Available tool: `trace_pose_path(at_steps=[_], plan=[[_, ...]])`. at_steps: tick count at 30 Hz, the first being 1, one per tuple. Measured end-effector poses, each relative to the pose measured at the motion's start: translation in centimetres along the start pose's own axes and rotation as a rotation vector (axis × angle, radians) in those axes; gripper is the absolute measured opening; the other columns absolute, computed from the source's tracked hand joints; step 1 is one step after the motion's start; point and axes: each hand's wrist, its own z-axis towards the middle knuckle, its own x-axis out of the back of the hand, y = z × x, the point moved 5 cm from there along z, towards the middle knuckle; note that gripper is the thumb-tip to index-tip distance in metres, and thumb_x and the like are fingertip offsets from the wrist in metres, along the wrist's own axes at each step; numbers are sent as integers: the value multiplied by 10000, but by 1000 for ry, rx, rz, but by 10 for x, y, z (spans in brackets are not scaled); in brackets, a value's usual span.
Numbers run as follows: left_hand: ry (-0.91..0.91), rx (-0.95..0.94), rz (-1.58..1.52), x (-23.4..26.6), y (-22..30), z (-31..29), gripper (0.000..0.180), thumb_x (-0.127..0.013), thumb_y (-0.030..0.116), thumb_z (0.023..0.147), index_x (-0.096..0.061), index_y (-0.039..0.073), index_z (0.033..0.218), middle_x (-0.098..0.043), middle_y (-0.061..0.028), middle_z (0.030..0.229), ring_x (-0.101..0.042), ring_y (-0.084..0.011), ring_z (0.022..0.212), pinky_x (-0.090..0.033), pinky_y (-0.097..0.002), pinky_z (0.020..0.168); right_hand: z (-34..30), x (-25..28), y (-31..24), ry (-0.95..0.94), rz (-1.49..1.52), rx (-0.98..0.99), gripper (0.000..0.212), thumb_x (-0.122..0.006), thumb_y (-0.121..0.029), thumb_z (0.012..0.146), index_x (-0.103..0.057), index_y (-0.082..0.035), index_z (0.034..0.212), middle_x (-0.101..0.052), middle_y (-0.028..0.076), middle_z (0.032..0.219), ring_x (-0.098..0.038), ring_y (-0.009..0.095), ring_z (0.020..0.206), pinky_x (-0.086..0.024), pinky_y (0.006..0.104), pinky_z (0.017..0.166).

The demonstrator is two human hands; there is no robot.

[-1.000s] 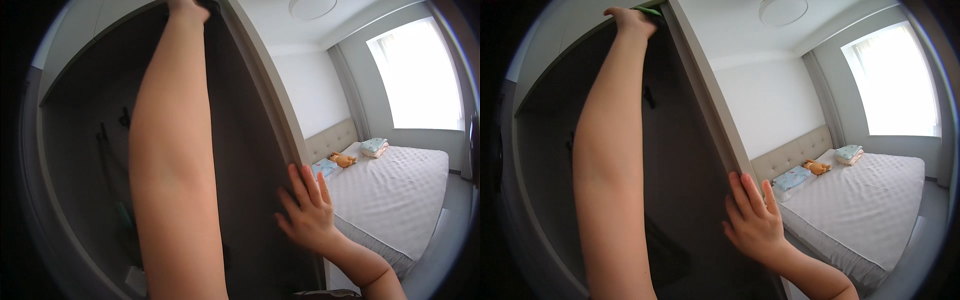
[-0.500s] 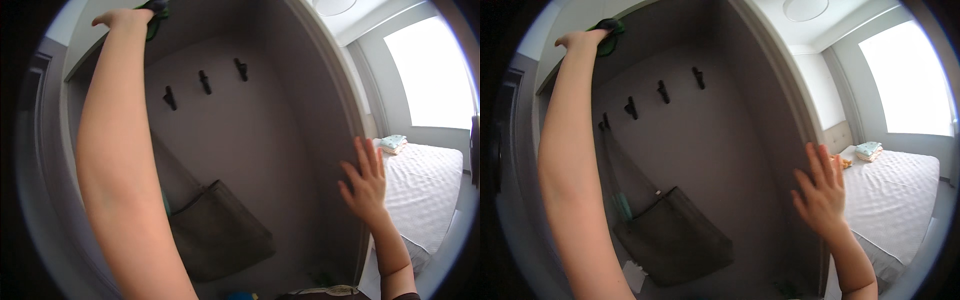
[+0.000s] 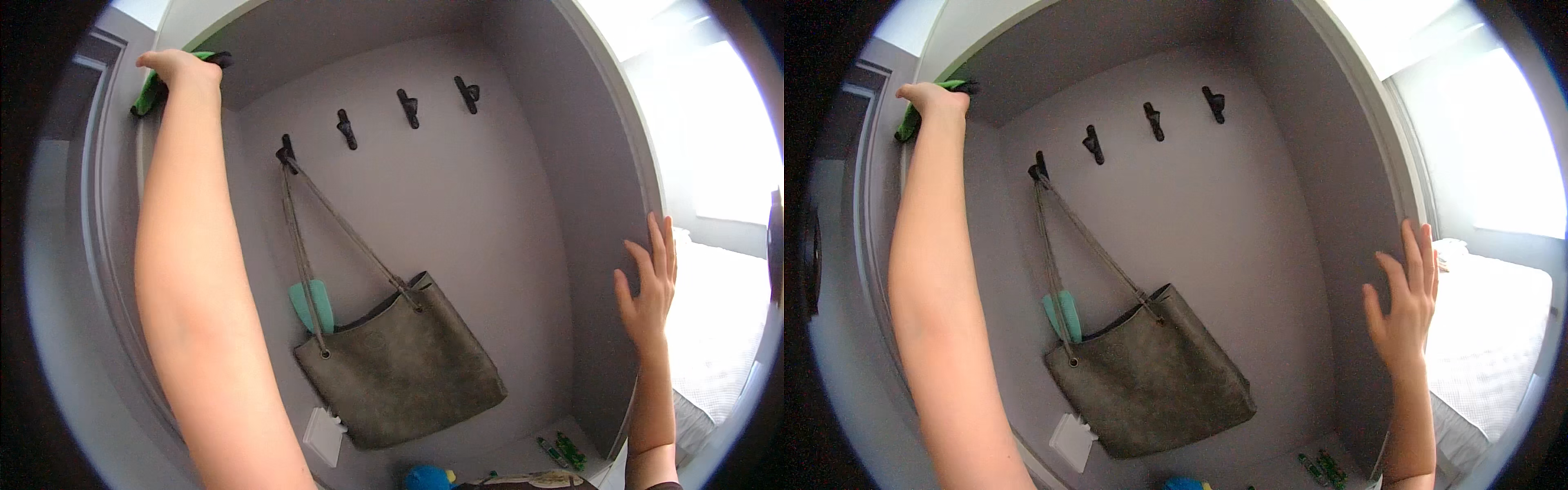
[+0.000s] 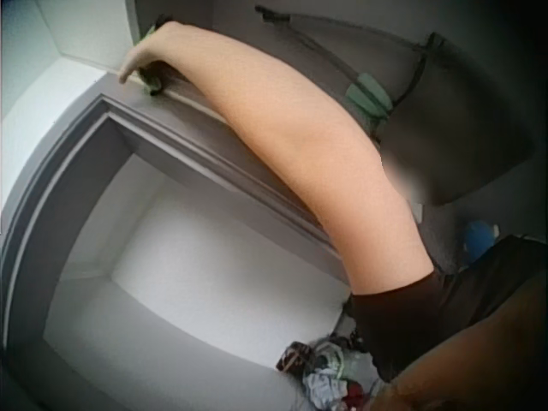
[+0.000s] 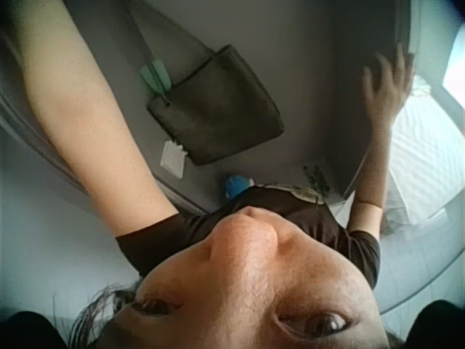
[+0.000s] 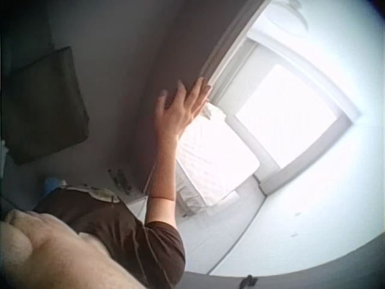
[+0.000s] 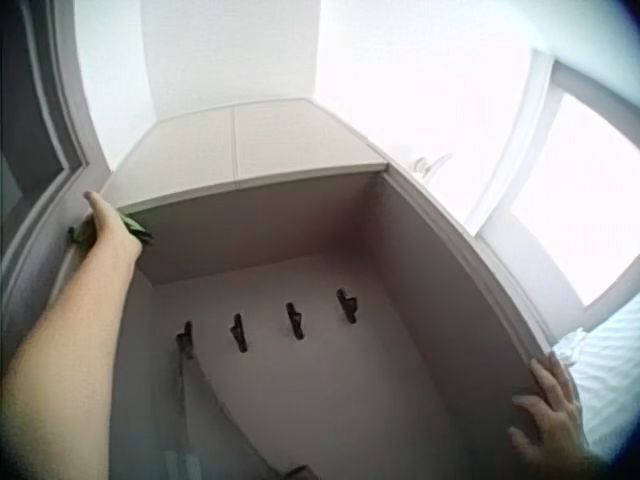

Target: The person wrings out a cloth in a basin, then uses it to wipe the exterior and interior surfaces of a closet and its shelf.

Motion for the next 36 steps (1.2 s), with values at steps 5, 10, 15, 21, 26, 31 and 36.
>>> trace_pose_path(at_steps=[5,10,15,21,26,31,36], plan=[[-79,28,157,-12,-21,5,769,-62,619,924,124,118,1477,101,-147,1546,58,-311,1432,36,-483,1154,3,-4,-3,7,32,30,240,-659,-72,715,-632,-35,950,-375,150,1444,-257,352,1378,-266,481,1087],[-136,104,166,-65,-58,-25,791,-49,648,910,147,128,1473,104,-160,1543,67,-324,1430,28,-503,1145,14,14,18,40,49,72,194,-634,-53,709,-639,-16,899,-477,150,1357,-361,357,1298,-332,452,1039],[-270,122,196,-119,-109,-56,763,-234,474,947,111,37,1469,-10,-237,1532,-42,-356,1427,-17,-506,1141,17,1,20,51,194,119,224,-550,-12,668,-656,7,865,-545,168,1268,-420,371,1214,-352,454,1009],[-387,191,241,-194,-199,-85,1040,-601,194,757,150,31,1458,-42,-280,1516,-103,-397,1404,-133,-501,1123,12,14,31,-82,214,120,234,-593,-49,684,-670,-7,901,-489,178,1325,-369,379,1253,-327,456,1029],[-503,9,721,-233,-233,-120,1024,-640,281,750,45,89,1486,118,-306,1496,59,-445,1405,-94,-527,1136,12,14,31,-196,211,158,326,-694,-141,667,-666,-27,971,-423,165,1383,-265,352,1310,-307,463,1009],[-594,-248,929,-255,-282,-144,693,-493,438,883,-260,127,1457,37,-306,1503,54,-479,1393,-106,-555,1127,9,6,38,-241,214,153,341,-707,-182,669,-666,-37,976,-413,160,1389,-248,357,1313,-317,475,987],[-774,-1128,1870,-254,-327,-122,586,-420,498,925,-409,157,1401,-21,-207,1542,68,-470,1397,-106,-590,1116,13,7,38,-224,174,189,361,-722,-193,655,-664,-51,982,-408,157,1389,-248,361,1318,-357,485,975]])
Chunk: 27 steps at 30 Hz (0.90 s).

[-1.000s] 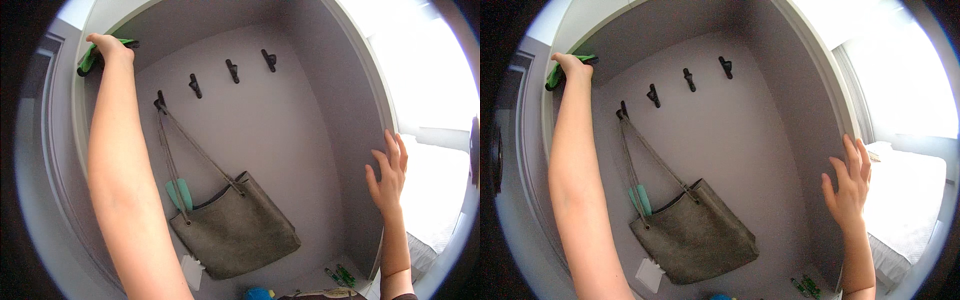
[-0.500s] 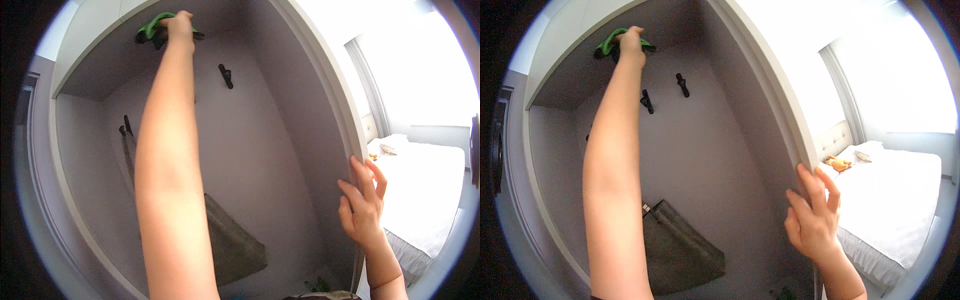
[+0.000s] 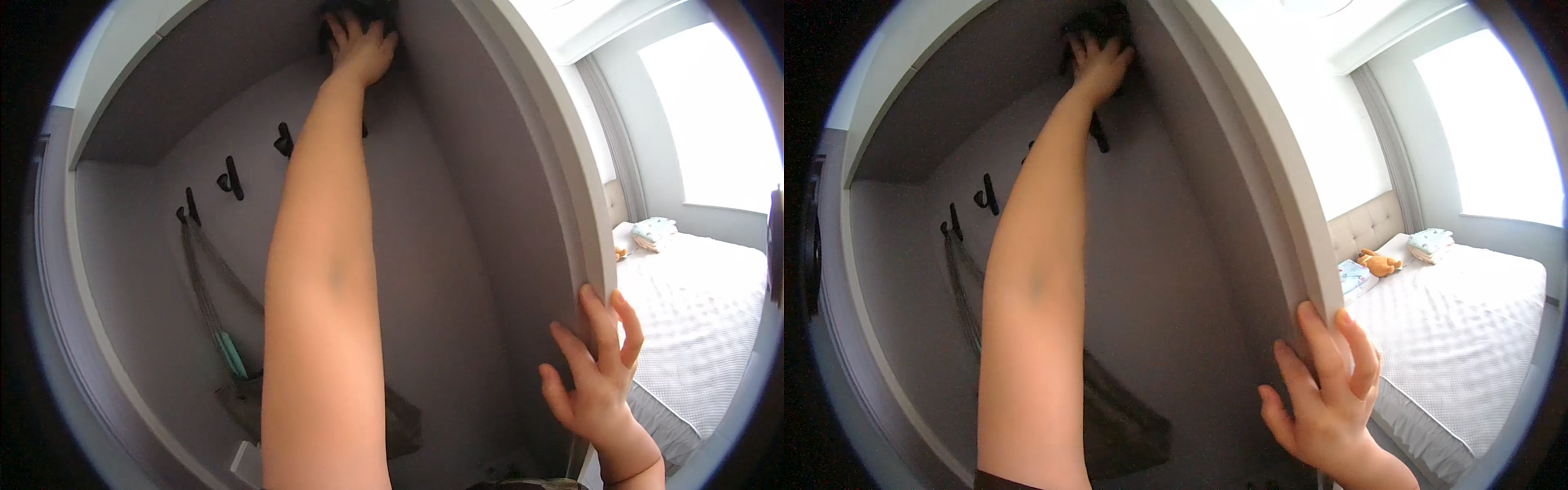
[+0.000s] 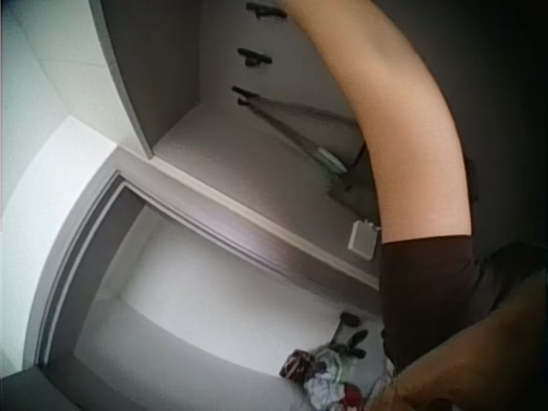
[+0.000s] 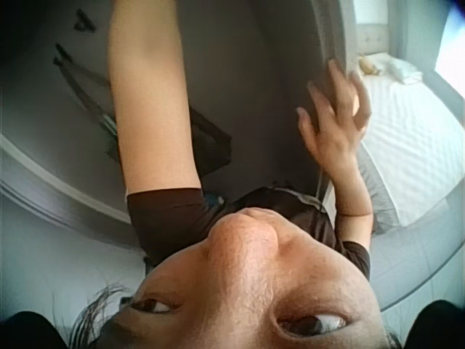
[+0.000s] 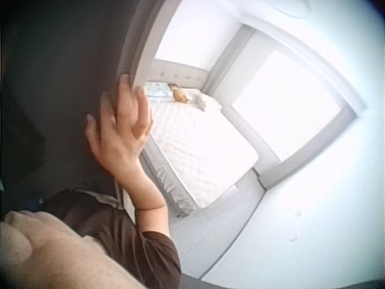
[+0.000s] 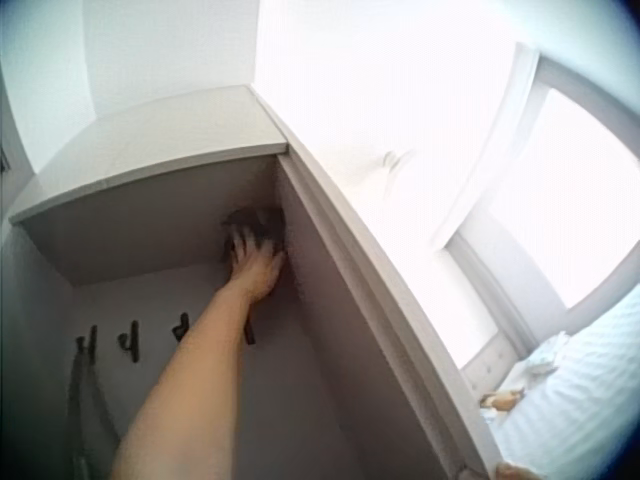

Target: The person wrings out a cloth in a basin, then uses it to wipe the exterior and interior surfaces of a closet and its shelf.

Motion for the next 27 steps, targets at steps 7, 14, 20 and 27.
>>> trace_pose_path(at_steps=[7,14,20,27], plan=[[-548,305,-432,-9,-65,-87,757,-292,677,889,-297,185,1465,4,-84,1570,69,-349,1431,-79,-547,1137,-3,-7,-5,-25,-83,-57,366,-719,-150,639,-663,-44,984,-393,159,1400,-203,385,1354,-331,504,1049],[-700,593,-502,-47,-202,-180,945,-300,792,803,-166,166,1499,-42,-147,1558,33,-348,1433,-42,-510,1147,-9,-13,-9,-8,-199,-130,362,-682,-45,641,-645,-46,1001,-323,121,1468,-171,367,1392,-278,499,1116],[-703,804,-523,-76,-318,-285,969,-321,781,799,-159,129,1498,-29,-219,1542,43,-375,1428,-12,-497,1145,-12,-15,-10,92,-260,-145,320,-626,-21,670,-647,-47,989,-369,110,1456,-229,361,1386,-258,502,1126],[-669,883,-969,-44,-297,-260,1039,-302,823,752,-112,133,1506,-52,-188,1552,-23,-360,1433,-17,-491,1138,-10,-20,-16,171,-284,-135,296,-622,-39,680,-654,-47,974,-386,119,1448,-252,380,1377,-277,495,1107]])
